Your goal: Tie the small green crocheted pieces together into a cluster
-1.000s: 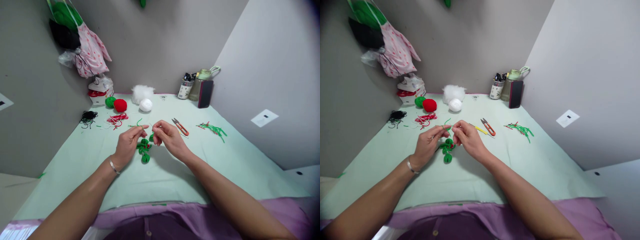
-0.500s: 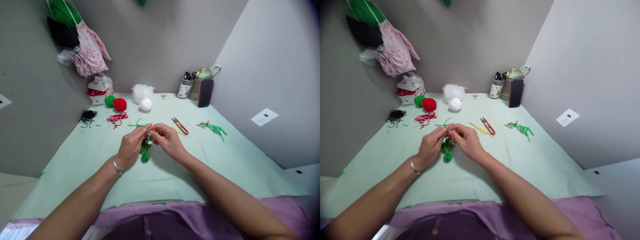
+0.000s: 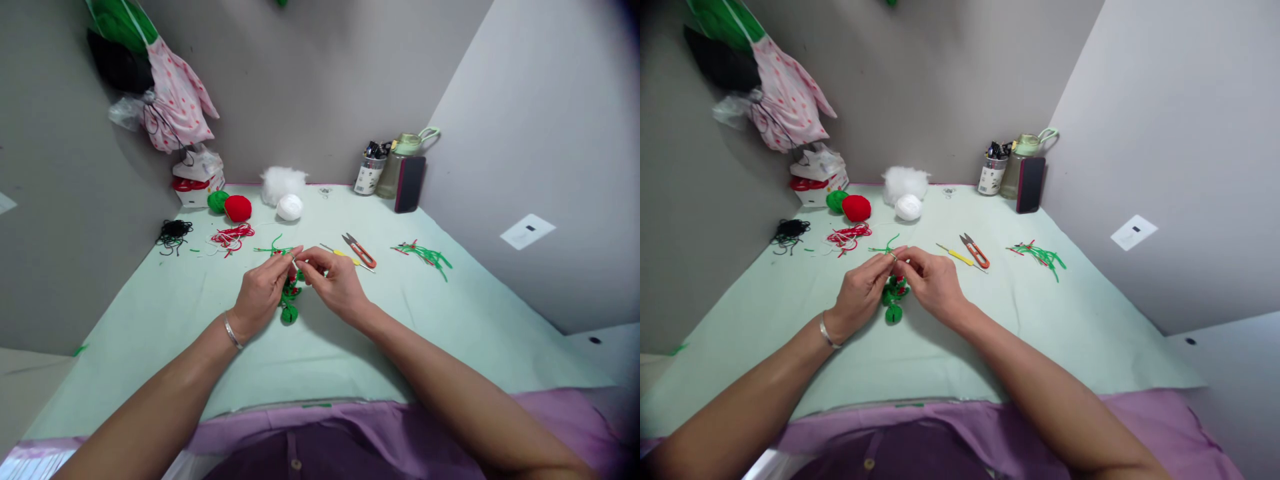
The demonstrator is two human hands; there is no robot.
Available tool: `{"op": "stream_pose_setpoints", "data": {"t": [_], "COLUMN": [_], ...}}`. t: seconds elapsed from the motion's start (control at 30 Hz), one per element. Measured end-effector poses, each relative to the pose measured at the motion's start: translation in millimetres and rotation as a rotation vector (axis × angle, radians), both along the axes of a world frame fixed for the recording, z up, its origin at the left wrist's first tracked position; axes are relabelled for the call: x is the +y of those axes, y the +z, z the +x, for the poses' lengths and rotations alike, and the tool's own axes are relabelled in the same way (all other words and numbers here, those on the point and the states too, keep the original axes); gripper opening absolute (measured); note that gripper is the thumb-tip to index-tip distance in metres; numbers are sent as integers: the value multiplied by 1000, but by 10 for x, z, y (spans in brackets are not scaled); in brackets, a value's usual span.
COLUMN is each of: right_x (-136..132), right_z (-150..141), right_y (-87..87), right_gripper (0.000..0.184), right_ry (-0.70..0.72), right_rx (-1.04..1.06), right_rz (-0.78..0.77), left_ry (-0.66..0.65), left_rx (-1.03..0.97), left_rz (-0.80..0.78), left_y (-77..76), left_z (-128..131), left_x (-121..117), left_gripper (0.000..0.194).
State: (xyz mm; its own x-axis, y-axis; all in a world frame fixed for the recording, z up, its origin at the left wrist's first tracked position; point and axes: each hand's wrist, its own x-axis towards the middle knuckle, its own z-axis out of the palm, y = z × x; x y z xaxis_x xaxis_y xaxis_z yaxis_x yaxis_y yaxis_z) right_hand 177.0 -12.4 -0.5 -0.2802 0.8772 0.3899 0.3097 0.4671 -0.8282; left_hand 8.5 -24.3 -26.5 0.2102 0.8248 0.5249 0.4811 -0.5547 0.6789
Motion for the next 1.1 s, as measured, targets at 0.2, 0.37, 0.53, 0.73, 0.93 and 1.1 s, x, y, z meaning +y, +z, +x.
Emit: {"op": "stream_pose_setpoints", "data": {"t": [0.2,0.37,0.53,0.73,0.93,1.1], "right_x": [10,26,23,23,25,34], "right_z": [0,5,13,15,14,5], "right_y": [37,31,18,6,17,49], "right_gripper": [16,18,16,14,14,13], "right_ry": [45,63,16,-10,-3,31], "right_rx": [54,78,-8,-73,-63,-8], "right_rz": [-117,-113,-3,43,-5,-116], "left_ry": [14,23,21,24,33,76], "left_rx": [36,70,88,92,113,180], "left_rz": [22,101,159,146,181,253], "left_y": [6,-18,-34,-39,-31,-31], "left_z": [2,-5,-11,-12,-1,4], "left_x": [-6,8,20,19,20,16], "left_gripper": [33,34,37,35,32,28]}}
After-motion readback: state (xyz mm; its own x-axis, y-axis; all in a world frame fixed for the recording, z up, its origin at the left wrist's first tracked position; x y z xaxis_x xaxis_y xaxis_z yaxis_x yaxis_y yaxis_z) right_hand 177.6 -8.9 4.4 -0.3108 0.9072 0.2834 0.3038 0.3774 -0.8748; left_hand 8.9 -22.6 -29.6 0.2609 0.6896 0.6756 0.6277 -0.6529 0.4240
